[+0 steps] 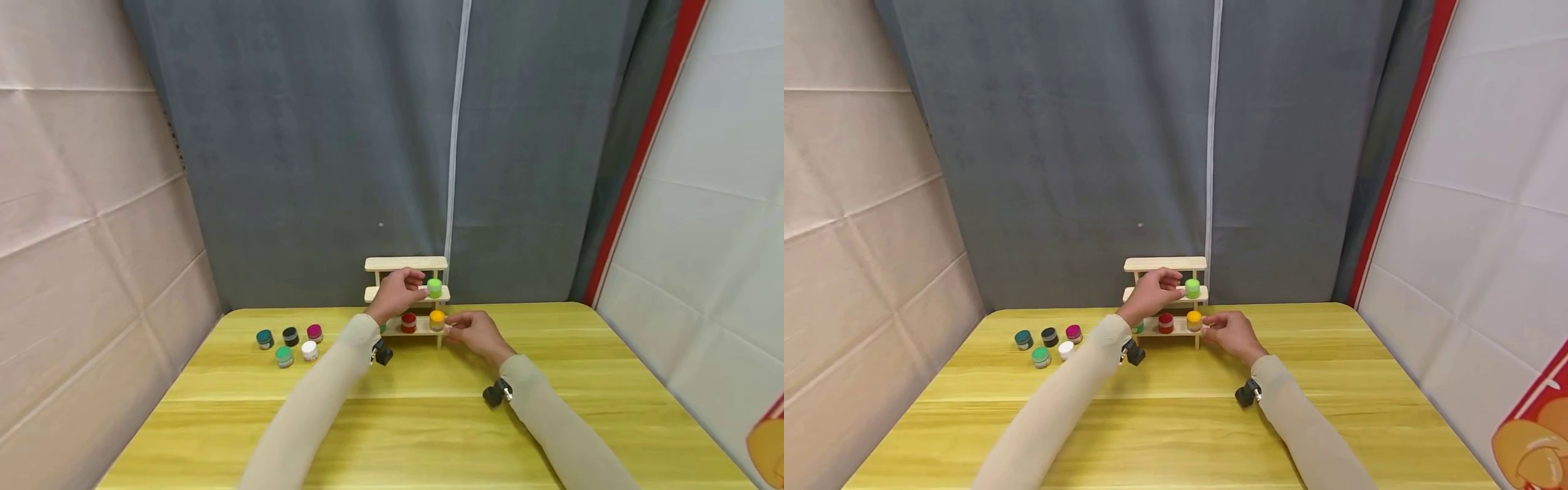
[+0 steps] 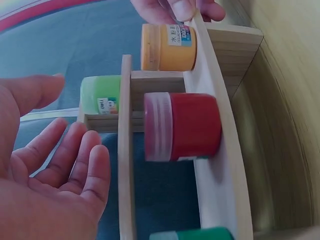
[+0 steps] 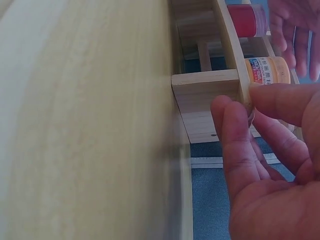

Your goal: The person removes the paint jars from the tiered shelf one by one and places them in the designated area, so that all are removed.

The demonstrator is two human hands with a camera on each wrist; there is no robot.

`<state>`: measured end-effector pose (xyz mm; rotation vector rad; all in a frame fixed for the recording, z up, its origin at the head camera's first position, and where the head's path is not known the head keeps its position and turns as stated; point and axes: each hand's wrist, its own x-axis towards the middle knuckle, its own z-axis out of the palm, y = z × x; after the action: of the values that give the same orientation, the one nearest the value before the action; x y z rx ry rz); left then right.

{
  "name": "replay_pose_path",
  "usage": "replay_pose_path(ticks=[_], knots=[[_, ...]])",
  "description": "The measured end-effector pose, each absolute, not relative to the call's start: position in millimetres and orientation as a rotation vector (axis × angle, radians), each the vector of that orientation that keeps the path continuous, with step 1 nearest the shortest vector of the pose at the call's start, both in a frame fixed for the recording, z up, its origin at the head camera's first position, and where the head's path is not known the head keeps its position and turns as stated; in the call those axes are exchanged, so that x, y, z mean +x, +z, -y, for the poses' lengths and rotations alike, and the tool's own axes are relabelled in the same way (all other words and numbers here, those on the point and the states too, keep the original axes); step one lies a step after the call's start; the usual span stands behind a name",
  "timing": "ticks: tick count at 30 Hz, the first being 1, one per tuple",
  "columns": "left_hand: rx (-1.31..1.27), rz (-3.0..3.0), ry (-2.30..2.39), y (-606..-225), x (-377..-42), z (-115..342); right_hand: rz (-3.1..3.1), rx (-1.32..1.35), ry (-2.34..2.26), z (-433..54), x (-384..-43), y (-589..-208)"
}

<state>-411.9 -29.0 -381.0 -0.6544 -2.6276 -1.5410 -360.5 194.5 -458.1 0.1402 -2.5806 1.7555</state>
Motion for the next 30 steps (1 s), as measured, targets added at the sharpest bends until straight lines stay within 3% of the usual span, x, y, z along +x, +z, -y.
replay_pose_path(ticks=[18,30], knots=[[-0.567,2.630,-1.557,-385.9,-417.6,-11.5,2.584,0.158,1.713,-208.0,-360.5,-459.5],[-0.543,2.634,-1.484,-392.9,-429.7,-9.1,2.620,0.142,1.648,-200.3,-360.1,-455.6]])
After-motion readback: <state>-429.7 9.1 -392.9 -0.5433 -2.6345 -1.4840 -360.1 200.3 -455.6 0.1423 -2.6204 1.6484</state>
